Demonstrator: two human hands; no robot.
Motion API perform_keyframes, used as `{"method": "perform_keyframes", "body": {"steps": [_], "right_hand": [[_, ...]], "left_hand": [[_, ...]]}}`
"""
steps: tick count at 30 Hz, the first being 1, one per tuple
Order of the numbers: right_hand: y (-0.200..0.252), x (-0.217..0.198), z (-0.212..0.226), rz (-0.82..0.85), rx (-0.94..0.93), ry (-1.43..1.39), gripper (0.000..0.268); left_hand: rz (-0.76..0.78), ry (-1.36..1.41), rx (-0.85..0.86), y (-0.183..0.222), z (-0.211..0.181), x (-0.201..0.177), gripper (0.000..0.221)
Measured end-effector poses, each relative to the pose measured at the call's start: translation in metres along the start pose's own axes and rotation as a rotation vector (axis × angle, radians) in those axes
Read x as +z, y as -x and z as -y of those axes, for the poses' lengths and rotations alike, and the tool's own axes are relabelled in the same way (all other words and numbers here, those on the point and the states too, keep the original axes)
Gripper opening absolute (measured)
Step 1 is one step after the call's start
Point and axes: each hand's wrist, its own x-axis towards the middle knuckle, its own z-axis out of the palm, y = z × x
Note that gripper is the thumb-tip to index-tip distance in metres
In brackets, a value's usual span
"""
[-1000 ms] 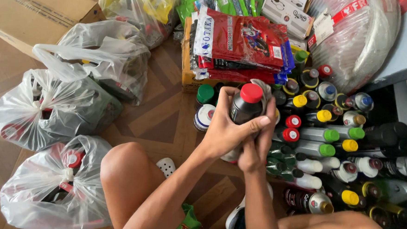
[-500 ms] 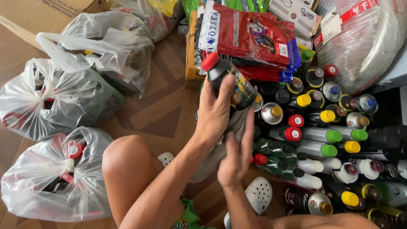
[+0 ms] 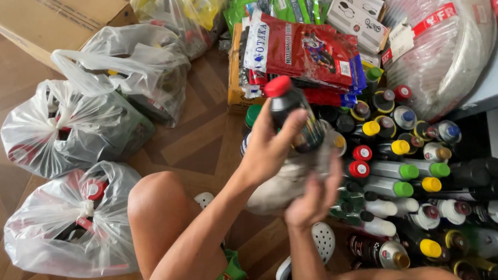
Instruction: Clean a bottle with a cloth and organize spray cans and other containers on the floor
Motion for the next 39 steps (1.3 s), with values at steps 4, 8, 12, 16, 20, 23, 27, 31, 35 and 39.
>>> {"method": "perform_keyframes", "body": {"steps": [4,8,12,16,20,23,27,31,35,39], "right_hand": [[-0.043,-0.005,0.017,-0.188,-0.025,-0.167,0.055],[-0.070,-0.017,0.031,-0.015,0.063,0.046,0.050],[-0.094,0.008,0.072,0.139,0.300,-0.103,0.046],[-0.113,-0.024,0.036,0.464,0.509,-0.670,0.046],[-0.116,-0.041,-0.004,0.534,0.188,-0.435,0.053],[-0.122,-0.045,-0.009,0.542,-0.064,-0.229,0.041],[-0.123,-0.048,-0.033,0.564,-0.249,-0.500,0.023],[-0.096,-0.042,-0.029,0.380,-0.312,-0.429,0.024],[-0.072,-0.011,0.009,-0.023,-0.089,-0.033,0.036],[-0.091,-0.029,-0.011,0.264,-0.160,-0.339,0.033]], "left_hand": [[0.108,-0.189,0.004,0.006,-0.008,0.005,0.066],[0.232,-0.287,-0.020,0.016,-0.002,0.006,0.066],[0.443,-0.339,0.002,0.013,-0.006,-0.002,0.052],[0.540,-0.249,-0.081,0.015,-0.014,-0.004,0.049],[0.582,-0.339,-0.030,0.005,-0.037,-0.005,0.055],[0.615,-0.431,-0.026,0.007,-0.034,-0.006,0.056],[0.618,-0.290,-0.138,0.016,-0.011,-0.007,0.049],[0.559,-0.266,-0.093,0.016,0.001,-0.004,0.050],[0.494,-0.406,0.062,0.010,0.000,-0.004,0.062],[0.564,-0.449,0.085,0.006,-0.014,-0.009,0.063]]}}
